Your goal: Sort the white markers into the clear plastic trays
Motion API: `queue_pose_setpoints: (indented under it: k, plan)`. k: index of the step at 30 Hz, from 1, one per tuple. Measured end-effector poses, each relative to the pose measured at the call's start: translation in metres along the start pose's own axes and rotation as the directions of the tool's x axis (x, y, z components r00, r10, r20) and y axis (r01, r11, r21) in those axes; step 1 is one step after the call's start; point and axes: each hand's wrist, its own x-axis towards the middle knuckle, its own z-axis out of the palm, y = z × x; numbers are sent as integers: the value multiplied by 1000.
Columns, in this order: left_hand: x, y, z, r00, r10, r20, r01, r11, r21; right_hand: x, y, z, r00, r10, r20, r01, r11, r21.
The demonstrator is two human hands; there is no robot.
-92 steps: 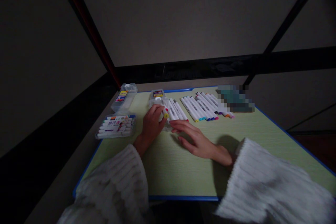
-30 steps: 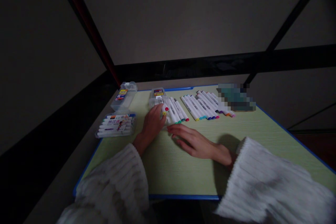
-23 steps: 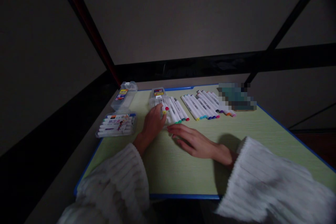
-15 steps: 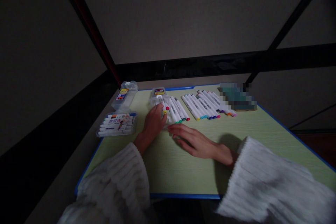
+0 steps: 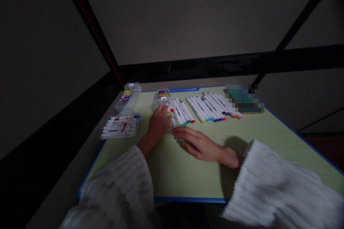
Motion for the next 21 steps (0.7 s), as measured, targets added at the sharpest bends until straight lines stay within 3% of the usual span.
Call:
queue_pose_setpoints:
  k: [21]
  plan:
    - [0,-2,4,1000,-17,-9,17,1000,-12,-1,0,0,1000,-1,16,1,1000,-10]
